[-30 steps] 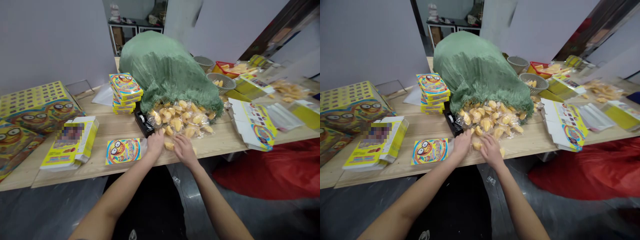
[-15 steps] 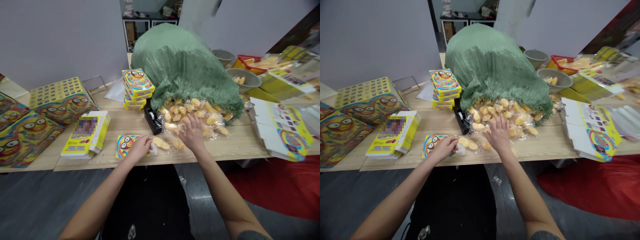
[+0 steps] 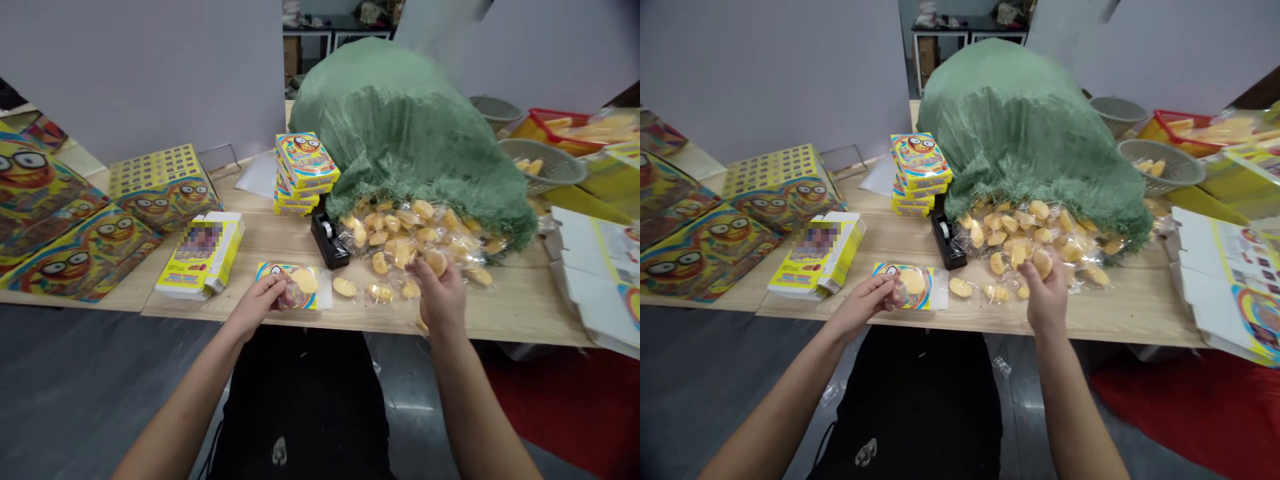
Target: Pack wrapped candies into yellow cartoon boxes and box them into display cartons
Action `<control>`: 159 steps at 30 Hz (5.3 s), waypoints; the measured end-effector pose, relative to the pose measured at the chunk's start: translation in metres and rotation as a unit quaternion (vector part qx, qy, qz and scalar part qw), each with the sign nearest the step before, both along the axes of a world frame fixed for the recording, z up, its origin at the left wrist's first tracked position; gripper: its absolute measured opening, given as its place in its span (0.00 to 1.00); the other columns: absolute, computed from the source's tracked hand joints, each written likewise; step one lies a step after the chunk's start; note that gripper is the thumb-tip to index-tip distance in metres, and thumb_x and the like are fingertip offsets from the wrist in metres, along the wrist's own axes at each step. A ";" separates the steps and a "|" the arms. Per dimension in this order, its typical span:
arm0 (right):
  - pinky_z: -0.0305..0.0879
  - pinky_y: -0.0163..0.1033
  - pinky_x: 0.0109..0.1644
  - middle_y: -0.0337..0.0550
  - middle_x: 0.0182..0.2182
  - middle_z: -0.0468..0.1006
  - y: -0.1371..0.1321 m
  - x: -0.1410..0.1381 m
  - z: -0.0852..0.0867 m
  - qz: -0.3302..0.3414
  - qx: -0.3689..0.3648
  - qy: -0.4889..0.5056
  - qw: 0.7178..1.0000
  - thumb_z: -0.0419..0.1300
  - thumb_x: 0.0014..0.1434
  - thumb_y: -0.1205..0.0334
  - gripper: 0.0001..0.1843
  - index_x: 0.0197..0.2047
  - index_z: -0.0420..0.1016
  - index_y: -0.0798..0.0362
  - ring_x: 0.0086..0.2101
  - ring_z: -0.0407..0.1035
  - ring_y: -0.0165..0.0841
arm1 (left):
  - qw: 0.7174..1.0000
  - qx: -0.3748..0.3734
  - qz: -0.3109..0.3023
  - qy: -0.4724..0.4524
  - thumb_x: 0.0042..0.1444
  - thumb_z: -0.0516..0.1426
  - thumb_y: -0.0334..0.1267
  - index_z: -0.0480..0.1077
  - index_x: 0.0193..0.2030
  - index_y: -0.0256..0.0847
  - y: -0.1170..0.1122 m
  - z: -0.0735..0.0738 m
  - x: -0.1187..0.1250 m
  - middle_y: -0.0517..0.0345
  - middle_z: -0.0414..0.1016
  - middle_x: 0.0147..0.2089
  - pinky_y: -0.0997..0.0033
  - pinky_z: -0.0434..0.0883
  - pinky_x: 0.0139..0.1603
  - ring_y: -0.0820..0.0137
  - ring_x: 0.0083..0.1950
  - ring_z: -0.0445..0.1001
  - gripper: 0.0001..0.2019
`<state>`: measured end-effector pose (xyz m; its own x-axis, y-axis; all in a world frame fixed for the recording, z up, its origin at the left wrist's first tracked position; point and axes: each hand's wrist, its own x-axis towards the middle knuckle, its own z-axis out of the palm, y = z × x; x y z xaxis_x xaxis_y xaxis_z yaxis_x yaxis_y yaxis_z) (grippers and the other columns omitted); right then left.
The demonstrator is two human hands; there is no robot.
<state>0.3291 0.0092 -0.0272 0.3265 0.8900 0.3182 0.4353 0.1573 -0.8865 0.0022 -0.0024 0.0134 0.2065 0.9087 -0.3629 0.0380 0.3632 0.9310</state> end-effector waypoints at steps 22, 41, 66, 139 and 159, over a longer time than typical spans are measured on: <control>0.69 0.55 0.52 0.50 0.46 0.76 -0.041 -0.069 -0.048 0.180 -0.017 -0.294 0.939 0.53 0.62 0.66 0.15 0.52 0.68 0.50 0.48 0.70 0.45 | 0.789 0.310 -0.215 0.485 0.45 0.66 0.50 0.49 0.69 0.42 0.011 -0.017 0.019 0.40 0.50 0.71 0.45 0.47 0.68 0.50 0.71 0.48 0.47; 0.60 0.49 0.50 0.50 0.43 0.76 0.000 -0.111 -0.022 0.179 0.000 -0.443 0.879 0.51 0.64 0.64 0.18 0.55 0.73 0.50 0.44 0.66 0.42 | 0.732 0.358 -0.285 0.504 0.39 0.63 0.64 0.47 0.69 0.44 0.026 -0.050 -0.050 0.41 0.55 0.67 0.40 0.39 0.67 0.48 0.68 0.51 0.54; 0.70 0.45 0.54 0.49 0.45 0.78 -0.024 -0.125 -0.013 0.205 -0.397 0.376 0.812 0.58 0.56 0.61 0.15 0.46 0.73 0.54 0.42 0.76 0.35 | 0.735 0.365 -0.263 0.507 0.42 0.65 0.59 0.48 0.68 0.44 0.022 -0.047 -0.047 0.43 0.57 0.67 0.42 0.40 0.68 0.51 0.68 0.52 0.51; 0.49 0.57 0.67 0.50 0.65 0.60 -0.017 -0.107 -0.038 0.403 -0.015 -0.396 0.825 0.52 0.63 0.64 0.30 0.67 0.55 0.54 0.67 0.45 0.43 | 0.755 0.339 -0.283 0.485 0.36 0.61 0.70 0.50 0.68 0.42 0.033 -0.044 -0.039 0.40 0.56 0.67 0.39 0.35 0.68 0.48 0.68 0.53 0.56; 0.73 0.45 0.46 0.46 0.41 0.81 0.004 -0.163 -0.031 0.290 -0.267 0.164 0.904 0.54 0.54 0.64 0.19 0.48 0.76 0.54 0.40 0.76 0.38 | 0.773 0.349 -0.198 0.491 0.32 0.66 0.63 0.55 0.63 0.39 0.022 -0.044 -0.022 0.40 0.63 0.61 0.37 0.44 0.66 0.46 0.62 0.60 0.53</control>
